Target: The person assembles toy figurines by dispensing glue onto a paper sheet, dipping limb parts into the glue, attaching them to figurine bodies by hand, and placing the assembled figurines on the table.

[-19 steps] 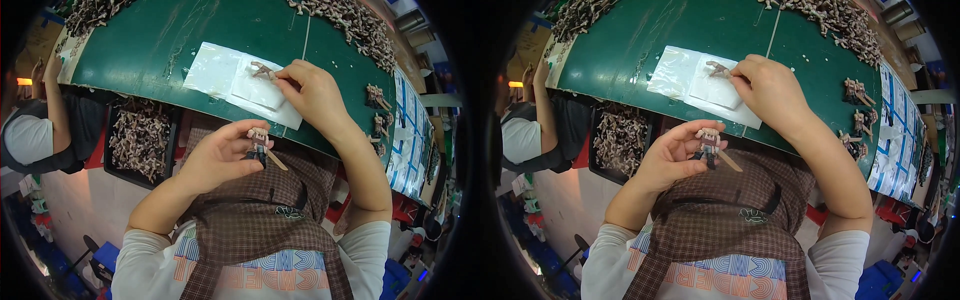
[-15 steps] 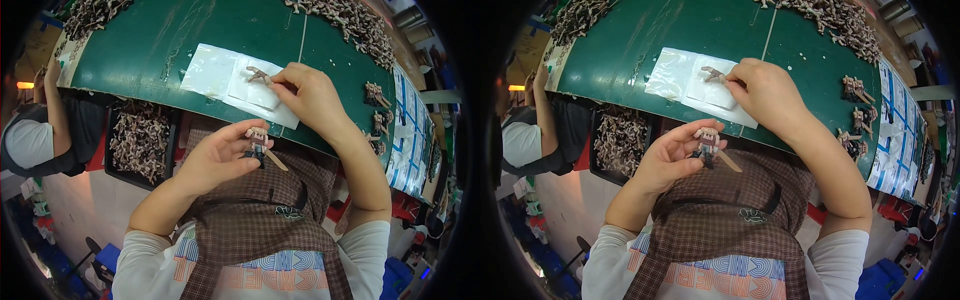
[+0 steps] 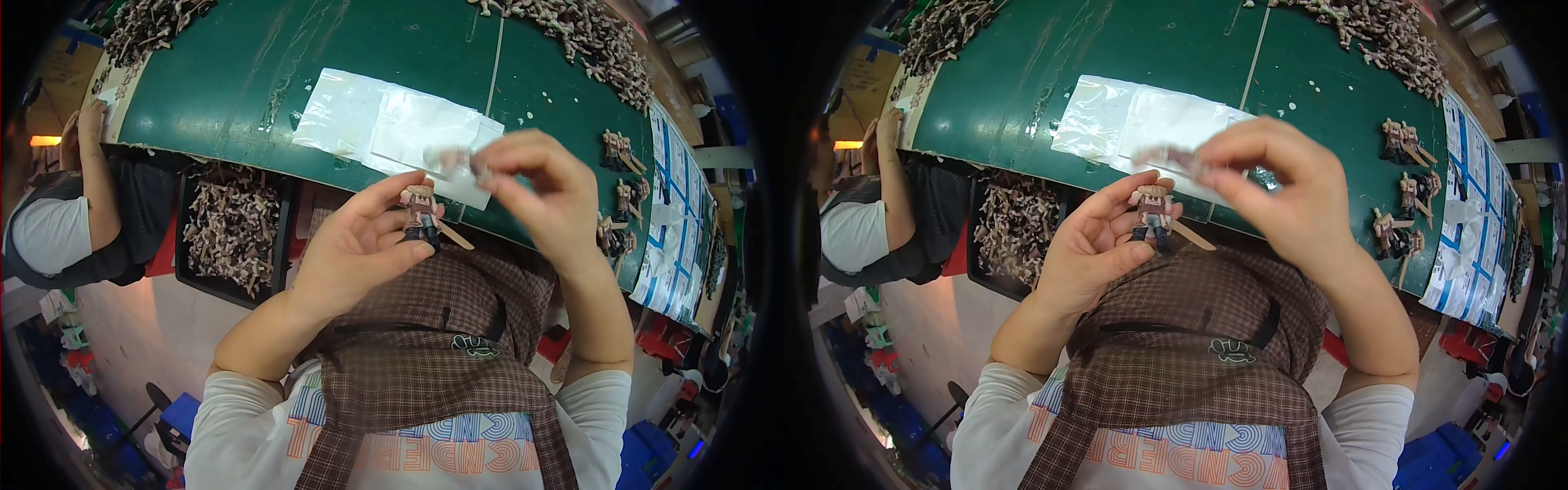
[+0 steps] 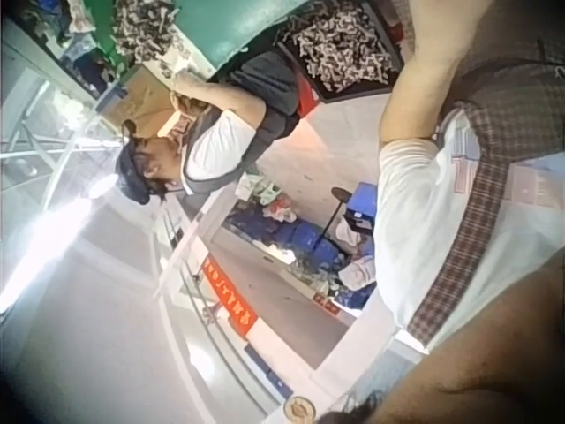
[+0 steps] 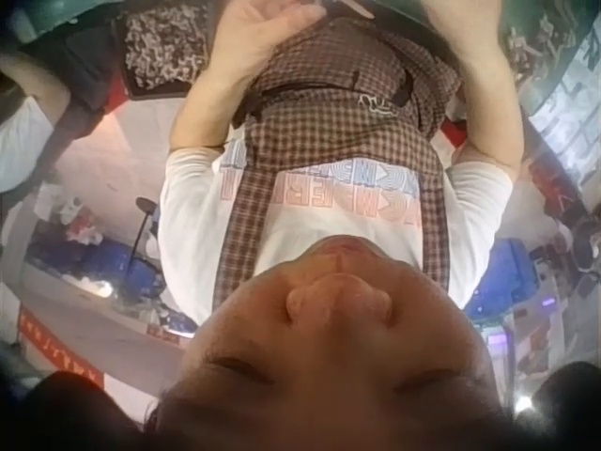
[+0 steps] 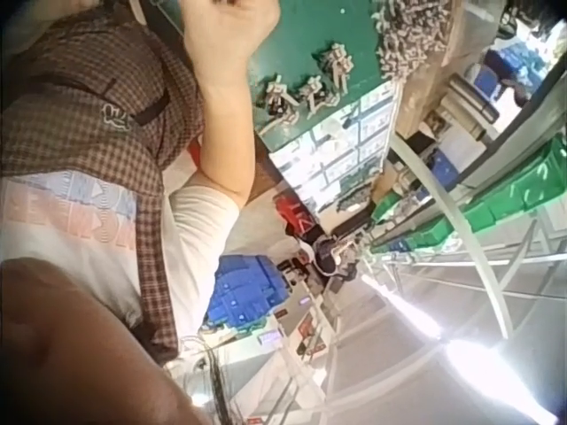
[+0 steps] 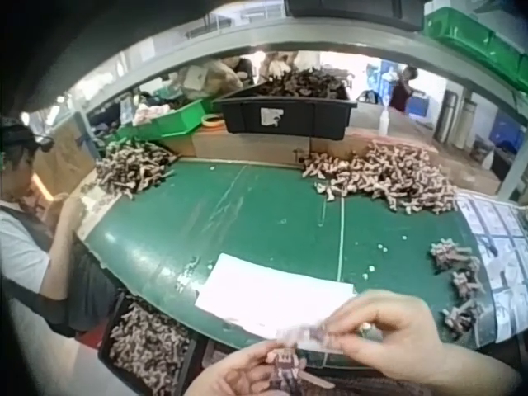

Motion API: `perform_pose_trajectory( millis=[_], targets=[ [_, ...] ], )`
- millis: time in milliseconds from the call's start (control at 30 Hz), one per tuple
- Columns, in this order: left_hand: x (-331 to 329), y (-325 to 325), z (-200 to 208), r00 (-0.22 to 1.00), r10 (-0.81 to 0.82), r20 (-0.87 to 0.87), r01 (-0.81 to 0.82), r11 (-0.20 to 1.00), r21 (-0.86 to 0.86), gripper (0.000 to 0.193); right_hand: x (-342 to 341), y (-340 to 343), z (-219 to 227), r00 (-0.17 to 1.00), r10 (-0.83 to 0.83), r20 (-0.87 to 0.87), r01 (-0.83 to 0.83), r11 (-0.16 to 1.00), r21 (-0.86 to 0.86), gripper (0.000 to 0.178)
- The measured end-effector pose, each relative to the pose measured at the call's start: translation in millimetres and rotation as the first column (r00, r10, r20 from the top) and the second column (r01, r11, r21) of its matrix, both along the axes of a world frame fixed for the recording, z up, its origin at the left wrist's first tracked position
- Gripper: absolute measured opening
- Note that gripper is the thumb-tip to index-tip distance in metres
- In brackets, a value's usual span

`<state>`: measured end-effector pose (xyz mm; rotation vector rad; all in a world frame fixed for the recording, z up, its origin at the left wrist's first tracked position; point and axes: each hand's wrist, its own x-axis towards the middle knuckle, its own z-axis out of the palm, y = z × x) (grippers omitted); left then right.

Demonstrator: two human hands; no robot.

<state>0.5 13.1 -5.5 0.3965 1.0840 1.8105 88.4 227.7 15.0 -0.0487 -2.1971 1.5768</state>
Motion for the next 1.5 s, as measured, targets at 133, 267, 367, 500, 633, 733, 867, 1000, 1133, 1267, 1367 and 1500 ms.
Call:
perform_pose_trajectory(
  millis=[133, 267, 367, 500, 633, 733, 867, 1000, 1133, 1267, 1367, 1500],
  targets=[
    [4, 1, 5, 0.999, -0.029, -0.042, 0.030, 0.999, 0.030, 0.070, 20, -9, 12, 0.991, 0.123, -0.053, -0.095, 0.924, 0.371, 0.021],
    [7, 1, 9, 0.995, -0.084, -0.060, 0.087, 0.996, 0.034, 0.074, 27, -13, 10, 0.978, 0.181, -0.102, -0.116, 0.884, 0.452, 0.024],
    [9, 0, 13, 0.993, -0.093, -0.073, 0.094, 0.995, 0.017, 0.075, 28, -14, 10, 0.975, 0.179, -0.130, -0.093, 0.865, 0.494, 0.025],
    [11, -1, 14, 0.995, -0.086, -0.055, 0.087, 0.996, 0.025, 0.076, 30, -15, 9, 0.974, 0.168, -0.150, -0.066, 0.848, 0.525, 0.026],
    [12, -3, 14, 0.994, -0.082, -0.071, 0.085, 0.996, 0.039, 0.078, 31, -16, 8, 0.971, 0.165, -0.172, -0.037, 0.817, 0.575, 0.025],
    [11, -4, 9, 0.991, -0.077, -0.105, 0.091, 0.987, 0.135, 0.077, 33, -18, 8, 0.961, 0.163, -0.223, 0.014, 0.779, 0.627, 0.024],
    [6, -6, -2, 0.998, -0.036, -0.060, 0.050, 0.968, 0.247, 0.067, 39, -23, 11, 0.949, 0.188, -0.255, 0.037, 0.733, 0.679, 0.024],
    [5, -6, -5, 0.976, -0.023, -0.217, 0.062, 0.983, 0.175, 0.059, 41, -26, 13, 0.946, 0.206, -0.249, 0.021, 0.729, 0.684, 0.024],
    [7, -5, -9, 0.986, 0.005, -0.169, 0.017, 0.991, 0.131, 0.055, 38, -29, 17, 0.956, 0.206, -0.210, -0.012, 0.740, 0.673, 0.026],
    [10, 2, -12, 0.997, 0.052, 0.052, -0.058, 0.990, 0.127, 0.046, 29, -32, 15, 0.983, 0.116, -0.144, -0.010, 0.811, 0.584, 0.030],
    [12, 3, -13, 0.976, 0.055, 0.212, -0.086, 0.986, 0.144, 0.039, 28, -39, 10, 0.988, 0.030, -0.154, 0.052, 0.864, 0.501, 0.034],
    [17, 5, -13, 0.958, 0.086, 0.274, -0.124, 0.984, 0.125, 0.039, 30, -39, 1, 0.986, 0.020, -0.163, 0.067, 0.857, 0.510, 0.035]
  ],
)
